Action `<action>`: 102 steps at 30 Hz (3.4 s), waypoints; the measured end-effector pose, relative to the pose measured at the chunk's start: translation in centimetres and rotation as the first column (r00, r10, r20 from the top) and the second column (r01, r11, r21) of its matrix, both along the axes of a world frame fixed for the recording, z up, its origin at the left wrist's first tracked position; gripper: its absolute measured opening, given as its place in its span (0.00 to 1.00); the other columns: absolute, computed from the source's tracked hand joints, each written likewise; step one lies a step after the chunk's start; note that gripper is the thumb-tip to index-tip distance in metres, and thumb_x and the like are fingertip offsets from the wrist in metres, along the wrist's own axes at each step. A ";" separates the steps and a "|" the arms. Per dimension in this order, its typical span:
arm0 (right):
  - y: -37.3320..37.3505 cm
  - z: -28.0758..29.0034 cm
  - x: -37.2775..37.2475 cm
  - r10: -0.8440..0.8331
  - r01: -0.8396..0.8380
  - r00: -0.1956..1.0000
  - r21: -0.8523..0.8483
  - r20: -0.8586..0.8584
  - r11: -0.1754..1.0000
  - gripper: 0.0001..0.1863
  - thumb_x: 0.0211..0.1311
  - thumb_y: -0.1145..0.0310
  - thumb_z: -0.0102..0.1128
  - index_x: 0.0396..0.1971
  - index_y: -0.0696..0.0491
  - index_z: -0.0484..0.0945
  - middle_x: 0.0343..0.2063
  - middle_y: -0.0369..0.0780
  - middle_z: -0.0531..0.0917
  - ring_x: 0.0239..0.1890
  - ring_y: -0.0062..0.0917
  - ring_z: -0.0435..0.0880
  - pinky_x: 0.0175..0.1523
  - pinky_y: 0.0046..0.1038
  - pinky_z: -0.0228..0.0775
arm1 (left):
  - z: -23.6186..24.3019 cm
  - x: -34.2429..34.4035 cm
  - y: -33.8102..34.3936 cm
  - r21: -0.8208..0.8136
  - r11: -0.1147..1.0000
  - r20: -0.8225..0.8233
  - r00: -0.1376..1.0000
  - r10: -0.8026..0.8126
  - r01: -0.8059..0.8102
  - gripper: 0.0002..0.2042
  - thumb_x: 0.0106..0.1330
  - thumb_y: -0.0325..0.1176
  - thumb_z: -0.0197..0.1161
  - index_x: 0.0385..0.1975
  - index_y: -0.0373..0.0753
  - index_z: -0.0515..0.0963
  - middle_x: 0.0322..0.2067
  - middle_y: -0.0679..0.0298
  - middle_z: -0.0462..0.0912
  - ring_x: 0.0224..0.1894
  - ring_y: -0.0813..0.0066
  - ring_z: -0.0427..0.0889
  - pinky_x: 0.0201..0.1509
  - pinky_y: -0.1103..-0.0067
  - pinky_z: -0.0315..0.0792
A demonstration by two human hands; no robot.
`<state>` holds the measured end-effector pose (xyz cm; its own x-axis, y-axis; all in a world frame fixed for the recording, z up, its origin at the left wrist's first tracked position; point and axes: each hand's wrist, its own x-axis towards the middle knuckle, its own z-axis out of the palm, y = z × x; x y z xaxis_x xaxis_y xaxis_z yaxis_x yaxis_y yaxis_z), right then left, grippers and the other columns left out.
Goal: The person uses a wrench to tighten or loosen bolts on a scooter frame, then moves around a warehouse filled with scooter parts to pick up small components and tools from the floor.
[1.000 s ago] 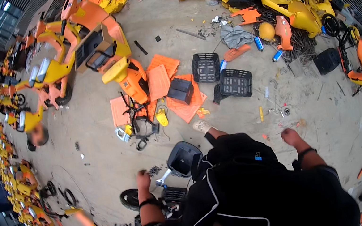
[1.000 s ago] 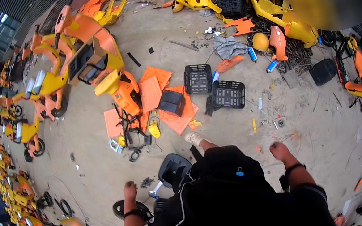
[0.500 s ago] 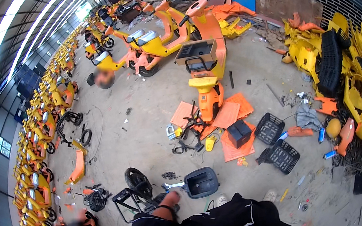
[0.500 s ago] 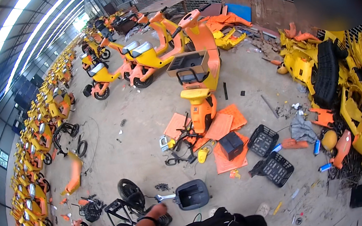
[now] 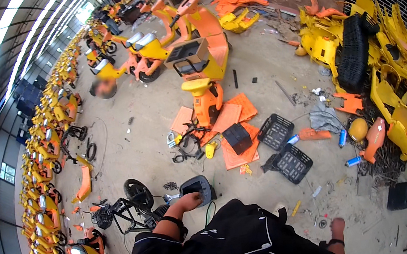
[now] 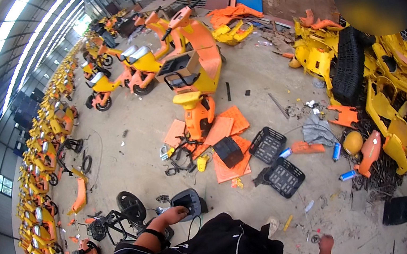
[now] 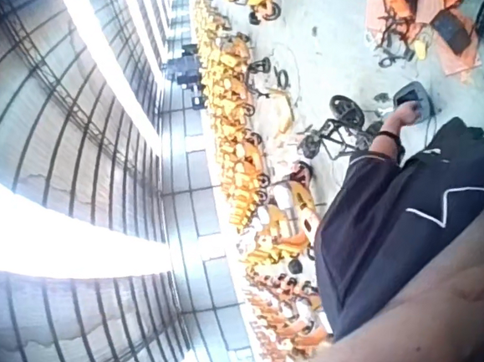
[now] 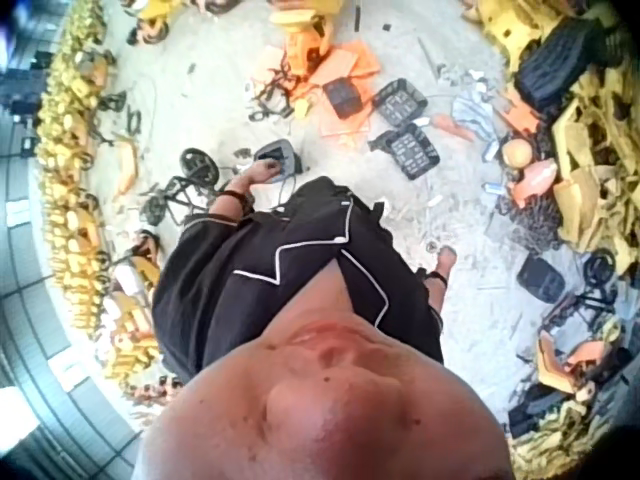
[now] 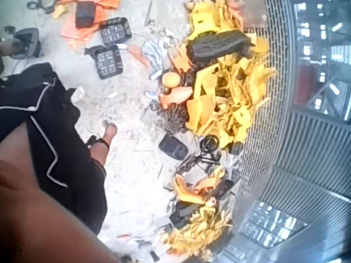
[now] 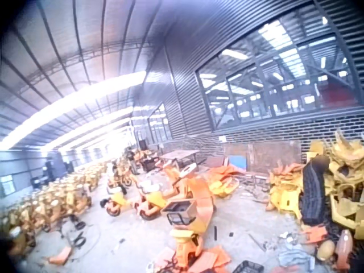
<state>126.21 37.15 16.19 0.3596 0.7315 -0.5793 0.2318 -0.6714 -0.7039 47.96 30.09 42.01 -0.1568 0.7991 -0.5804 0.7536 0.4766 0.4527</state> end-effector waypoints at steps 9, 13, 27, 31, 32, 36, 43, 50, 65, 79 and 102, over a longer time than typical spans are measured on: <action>-20.1 -9.6 -0.6 0.635 -0.433 0.428 -0.471 0.643 0.769 0.13 0.62 0.65 0.53 0.41 0.51 0.83 0.31 0.49 0.86 0.33 0.38 0.88 0.36 0.39 0.78 | 2.8 -3.6 9.5 -0.180 0.983 -0.422 0.900 -0.107 0.033 0.16 0.58 0.37 0.55 0.42 0.38 0.84 0.43 0.48 0.84 0.47 0.48 0.82 0.52 0.62 0.76; -29.0 -9.5 -5.6 0.639 -0.388 0.504 -0.509 0.580 0.768 0.08 0.62 0.64 0.52 0.31 0.50 0.78 0.21 0.42 0.84 0.27 0.38 0.86 0.32 0.44 0.75 | -1.4 -0.4 15.7 -0.360 0.923 -0.194 0.957 -0.215 0.135 0.16 0.62 0.40 0.55 0.43 0.39 0.82 0.45 0.48 0.83 0.50 0.46 0.81 0.54 0.62 0.75; -30.3 13.9 -26.2 -0.759 0.218 0.634 -0.908 -0.147 0.357 0.19 0.65 0.61 0.52 0.14 0.44 0.59 0.13 0.28 0.54 0.11 0.17 0.50 0.18 0.27 0.39 | -1.3 20.3 35.7 -0.003 0.727 -0.004 0.727 -0.687 0.687 0.20 0.62 0.45 0.58 0.21 0.29 0.77 0.21 0.42 0.76 0.26 0.44 0.80 0.34 0.60 0.72; -23.7 18.7 -28.9 -0.789 0.235 0.600 -0.913 -0.133 0.333 0.20 0.63 0.60 0.55 0.14 0.43 0.58 0.12 0.27 0.52 0.11 0.16 0.48 0.17 0.25 0.36 | -3.6 15.5 36.5 -0.029 0.685 0.049 0.685 -0.727 0.728 0.20 0.61 0.45 0.59 0.22 0.29 0.77 0.22 0.40 0.76 0.27 0.45 0.81 0.33 0.61 0.72; -24.6 18.0 -29.3 -0.800 0.236 0.580 -0.908 -0.156 0.347 0.20 0.64 0.60 0.55 0.14 0.43 0.58 0.11 0.26 0.52 0.11 0.16 0.48 0.17 0.25 0.37 | -5.2 13.8 36.7 -0.026 0.655 0.048 0.655 -0.754 0.755 0.20 0.61 0.44 0.58 0.22 0.28 0.77 0.21 0.42 0.76 0.26 0.49 0.81 0.32 0.62 0.71; -24.6 16.7 -29.5 -0.803 0.274 0.560 -0.869 -0.204 0.412 0.21 0.66 0.60 0.55 0.15 0.43 0.59 0.12 0.27 0.53 0.11 0.16 0.48 0.16 0.25 0.38 | -11.0 3.4 36.7 -0.092 0.635 0.021 0.639 -0.769 0.767 0.22 0.60 0.47 0.57 0.26 0.28 0.80 0.27 0.42 0.81 0.36 0.49 0.83 0.41 0.64 0.74; -23.9 21.8 -27.9 -0.796 0.372 0.599 -0.850 -0.086 0.372 0.19 0.64 0.62 0.57 0.16 0.48 0.63 0.13 0.29 0.58 0.13 0.16 0.51 0.17 0.23 0.41 | -13.4 -5.5 34.5 -0.348 0.903 -0.021 0.961 -0.277 0.253 0.12 0.66 0.35 0.49 0.25 0.38 0.76 0.20 0.56 0.78 0.15 0.67 0.77 0.18 0.70 0.68; -26.5 23.1 -28.3 -0.762 0.455 0.647 -0.821 0.039 0.344 0.14 0.62 0.60 0.58 0.20 0.52 0.73 0.15 0.33 0.66 0.14 0.20 0.59 0.19 0.28 0.50 | -15.9 -4.2 34.0 -0.269 0.746 -0.027 0.770 -0.638 0.609 0.21 0.58 0.45 0.56 0.31 0.28 0.80 0.29 0.44 0.83 0.34 0.46 0.82 0.41 0.62 0.73; -18.6 2.4 -9.3 -0.089 0.182 0.977 -0.534 0.195 0.825 0.21 0.61 0.57 0.50 0.39 0.60 0.80 0.43 0.56 0.82 0.50 0.51 0.79 0.56 0.45 0.70 | -12.0 24.0 32.4 -0.304 0.933 0.154 0.976 -0.153 0.194 0.17 0.70 0.41 0.58 0.21 0.39 0.69 0.21 0.68 0.72 0.20 0.81 0.68 0.23 0.78 0.63; -3.2 -40.8 6.3 0.213 0.027 0.930 -0.633 0.300 0.774 0.14 0.66 0.67 0.48 0.50 0.52 0.75 0.50 0.46 0.79 0.54 0.41 0.79 0.55 0.43 0.74 | -20.4 31.1 16.5 -0.938 0.169 -0.036 0.573 0.818 -0.301 0.28 0.65 0.55 0.58 0.59 0.43 0.71 0.39 0.56 0.80 0.41 0.64 0.76 0.44 0.74 0.69; 10.6 -26.6 -1.1 -0.223 0.217 0.975 0.147 0.020 0.965 0.18 0.64 0.64 0.62 0.51 0.54 0.75 0.41 0.46 0.84 0.46 0.37 0.85 0.49 0.32 0.75 | -19.5 24.7 18.7 -0.981 -0.022 -0.063 0.212 0.975 -0.191 0.31 0.67 0.55 0.56 0.67 0.48 0.62 0.54 0.53 0.76 0.52 0.58 0.77 0.51 0.62 0.75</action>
